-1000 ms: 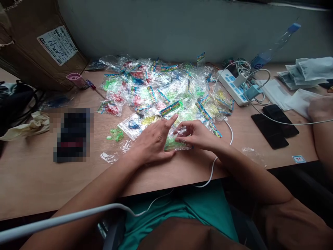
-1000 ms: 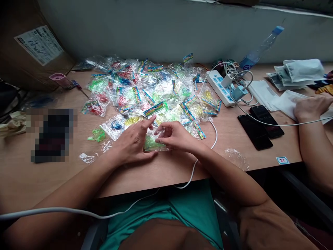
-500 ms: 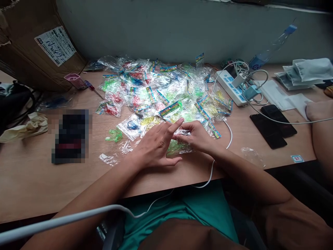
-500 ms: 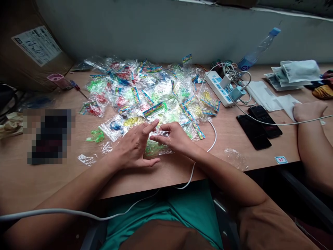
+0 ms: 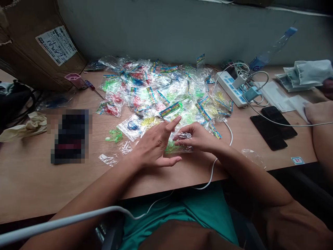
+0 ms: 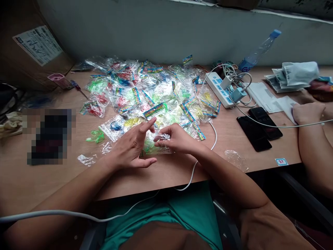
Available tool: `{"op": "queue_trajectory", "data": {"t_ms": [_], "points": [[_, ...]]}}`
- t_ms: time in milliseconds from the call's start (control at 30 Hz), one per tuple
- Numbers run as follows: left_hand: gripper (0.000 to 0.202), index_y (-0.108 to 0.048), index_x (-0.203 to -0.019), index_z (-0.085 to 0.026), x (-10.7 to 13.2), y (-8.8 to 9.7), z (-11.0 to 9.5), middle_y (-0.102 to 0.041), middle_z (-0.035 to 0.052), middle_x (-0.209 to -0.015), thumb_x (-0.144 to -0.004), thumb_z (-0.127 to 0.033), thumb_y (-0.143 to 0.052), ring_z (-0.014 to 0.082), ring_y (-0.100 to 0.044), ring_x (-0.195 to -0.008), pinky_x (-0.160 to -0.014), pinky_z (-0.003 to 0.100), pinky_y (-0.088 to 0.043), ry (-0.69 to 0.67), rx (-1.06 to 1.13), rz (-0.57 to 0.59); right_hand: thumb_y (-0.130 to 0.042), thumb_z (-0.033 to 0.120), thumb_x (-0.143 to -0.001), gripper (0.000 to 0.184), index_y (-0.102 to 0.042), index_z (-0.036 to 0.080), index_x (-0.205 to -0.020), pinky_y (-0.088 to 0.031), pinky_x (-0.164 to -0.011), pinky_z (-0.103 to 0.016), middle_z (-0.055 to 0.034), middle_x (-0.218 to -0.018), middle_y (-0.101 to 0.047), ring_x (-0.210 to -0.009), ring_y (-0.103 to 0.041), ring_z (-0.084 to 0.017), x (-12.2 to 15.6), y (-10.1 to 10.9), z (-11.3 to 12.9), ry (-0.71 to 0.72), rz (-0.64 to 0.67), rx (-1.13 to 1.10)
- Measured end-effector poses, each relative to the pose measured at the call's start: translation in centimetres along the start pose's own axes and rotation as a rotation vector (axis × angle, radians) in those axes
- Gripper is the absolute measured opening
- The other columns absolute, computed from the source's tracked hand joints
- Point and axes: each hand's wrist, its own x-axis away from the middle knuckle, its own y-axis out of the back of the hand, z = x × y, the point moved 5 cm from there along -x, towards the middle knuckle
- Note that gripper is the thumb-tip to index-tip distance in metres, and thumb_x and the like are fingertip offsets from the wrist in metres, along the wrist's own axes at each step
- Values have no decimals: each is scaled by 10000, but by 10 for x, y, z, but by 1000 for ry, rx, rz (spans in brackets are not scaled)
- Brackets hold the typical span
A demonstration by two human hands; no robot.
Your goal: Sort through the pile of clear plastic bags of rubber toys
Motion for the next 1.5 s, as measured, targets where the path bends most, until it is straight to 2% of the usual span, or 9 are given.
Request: {"op": "queue_trajectory", "data": {"t_ms": [200,367,500,700,833,933,1067,1267,1500], "points": [[1043,-83,-1687,-228,4,3,19,-599,76,-1102,-930,-872,-400,185,-552,-756,-705,335,-462,139,145,-82,-871,548,-722,428,-777,139,-809,-369,-570,-258,9,-637,-599,-613,-508,-127,1,6,3,-68,-30,-101],[1033,-153,-1663,-199,6,4,23,-505,0,-907,-926,-916,-251,169,-472,-682,-633,317,-385,260,332,-95,-899,598,-686,501,-766,143,-846,-360,-544,-250,24,-646,-579,-598,-494,-112,3,5,5,-104,-17,-160],[991,-273,-1588,-188,5,5,21,-418,-42,-793,-920,-921,-274,164,-417,-635,-618,325,-350,299,393,-92,-837,624,-777,500,-764,145,-902,-395,-517,-250,26,-634,-590,-548,-509,-104,3,-1,3,-123,95,-225],[710,-440,-1427,-181,3,0,23,-506,-30,-775,-1029,-759,-329,188,-511,-697,-688,334,-381,347,279,8,-881,557,-761,474,-762,130,-929,-403,-487,-242,45,-589,-576,-513,-496,-89,1,-4,-3,-115,157,-287],[459,-645,-1006,-195,-4,1,16,-628,48,-864,-1091,-556,-374,231,-534,-875,-839,391,-369,233,49,57,-906,551,-730,467,-763,143,-907,-391,-459,-233,54,-570,-569,-487,-480,-81,0,-2,-2,-73,91,-285],[470,-632,-824,-195,-6,0,13,-651,55,-845,-1110,-448,-357,226,-522,-872,-840,394,-348,211,53,116,-910,564,-718,466,-762,153,-880,-397,-450,-229,54,-557,-573,-477,-481,-80,-1,0,-2,-54,58,-290],[466,-643,-800,-197,-5,0,16,-661,49,-831,-1101,-423,-369,220,-542,-878,-855,384,-356,261,147,101,-852,623,-767,480,-745,156,-793,-415,-463,-237,32,-510,-588,-465,-534,-102,-1,5,-2,-80,27,-288],[487,-640,-773,-197,-5,1,18,-654,40,-793,-1101,-411,-350,204,-560,-842,-852,365,-376,277,211,98,-942,570,-646,470,-726,155,-701,-320,-442,-235,33,-502,-576,-459,-485,-87,-1,10,1,-75,-57,-307],[491,-562,-682,-193,-6,1,18,-518,-2,-677,-1078,-476,-492,166,-485,-710,-711,321,-333,247,213,42,-970,580,-594,512,-691,160,-682,-345,-443,-217,28,-554,-605,-482,-495,-75,-3,9,-1,-50,-59,-328]]}}
